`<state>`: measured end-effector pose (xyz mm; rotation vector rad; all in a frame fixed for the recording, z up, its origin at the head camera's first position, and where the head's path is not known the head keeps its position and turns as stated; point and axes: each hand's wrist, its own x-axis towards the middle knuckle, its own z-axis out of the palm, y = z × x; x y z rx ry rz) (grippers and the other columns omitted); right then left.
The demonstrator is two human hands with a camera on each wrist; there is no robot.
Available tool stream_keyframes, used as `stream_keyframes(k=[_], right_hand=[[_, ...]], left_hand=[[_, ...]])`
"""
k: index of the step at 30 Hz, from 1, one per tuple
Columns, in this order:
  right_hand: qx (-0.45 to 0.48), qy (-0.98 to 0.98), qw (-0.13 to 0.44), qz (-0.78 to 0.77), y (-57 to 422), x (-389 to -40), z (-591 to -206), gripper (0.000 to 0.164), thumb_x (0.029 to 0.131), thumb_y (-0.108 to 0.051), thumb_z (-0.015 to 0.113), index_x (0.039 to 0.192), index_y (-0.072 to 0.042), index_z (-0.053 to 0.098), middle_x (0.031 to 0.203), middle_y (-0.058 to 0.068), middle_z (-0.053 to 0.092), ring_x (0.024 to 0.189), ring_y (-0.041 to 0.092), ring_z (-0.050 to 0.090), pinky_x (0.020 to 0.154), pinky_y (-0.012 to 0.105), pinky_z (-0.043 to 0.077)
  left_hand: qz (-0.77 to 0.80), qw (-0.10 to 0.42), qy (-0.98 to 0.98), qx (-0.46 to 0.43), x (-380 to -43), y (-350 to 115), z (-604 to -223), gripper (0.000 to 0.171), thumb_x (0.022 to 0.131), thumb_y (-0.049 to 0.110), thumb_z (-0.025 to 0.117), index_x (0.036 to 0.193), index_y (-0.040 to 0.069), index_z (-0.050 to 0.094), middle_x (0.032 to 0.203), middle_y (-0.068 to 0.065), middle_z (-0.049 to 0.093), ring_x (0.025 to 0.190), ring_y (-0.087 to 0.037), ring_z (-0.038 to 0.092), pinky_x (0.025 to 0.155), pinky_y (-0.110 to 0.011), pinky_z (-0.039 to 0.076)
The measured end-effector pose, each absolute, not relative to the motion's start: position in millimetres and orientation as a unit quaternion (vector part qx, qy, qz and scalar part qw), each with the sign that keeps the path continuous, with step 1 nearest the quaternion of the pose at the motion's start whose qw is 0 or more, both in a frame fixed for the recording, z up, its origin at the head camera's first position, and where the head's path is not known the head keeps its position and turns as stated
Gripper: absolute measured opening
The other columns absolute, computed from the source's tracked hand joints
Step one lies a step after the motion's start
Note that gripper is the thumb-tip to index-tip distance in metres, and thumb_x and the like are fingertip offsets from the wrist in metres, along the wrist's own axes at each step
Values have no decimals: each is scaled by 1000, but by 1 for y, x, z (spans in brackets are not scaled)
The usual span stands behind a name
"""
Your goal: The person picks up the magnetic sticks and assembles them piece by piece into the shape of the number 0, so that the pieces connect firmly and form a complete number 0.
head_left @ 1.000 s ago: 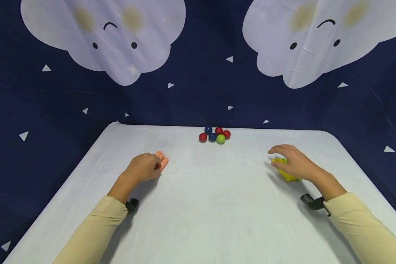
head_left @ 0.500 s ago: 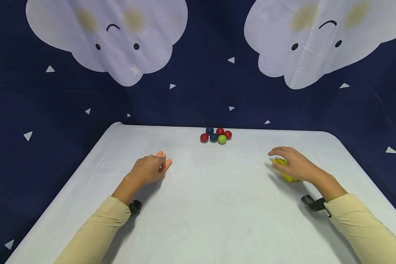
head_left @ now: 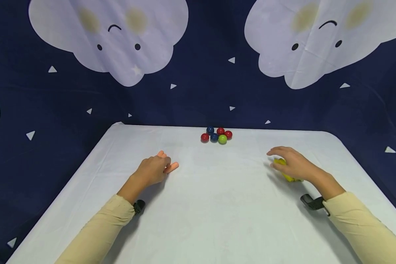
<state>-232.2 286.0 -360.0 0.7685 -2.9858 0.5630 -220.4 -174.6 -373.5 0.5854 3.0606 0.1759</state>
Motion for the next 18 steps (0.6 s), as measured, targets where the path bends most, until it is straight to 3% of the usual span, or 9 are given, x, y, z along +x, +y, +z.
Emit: stream_keyframes(k=[8, 18], right_hand=[[251, -951, 8, 178, 284, -236, -359, 37, 94, -19, 64, 127, -1, 62, 138, 25, 56, 131, 48, 45, 107, 65, 34], [246, -952, -9, 184, 274, -249, -363, 38, 95, -16, 62, 129, 0, 61, 139, 24, 56, 133, 47, 45, 110, 63, 33]], left_hand=[[61, -32, 972, 224, -234, -159, -374, 13, 83, 3, 70, 90, 14, 68, 72, 4, 58, 67, -14, 49, 59, -30, 42], [117, 8, 968, 224, -265, -124, -371, 13, 85, 10, 70, 97, 16, 70, 88, 2, 67, 85, -16, 56, 75, -33, 48]])
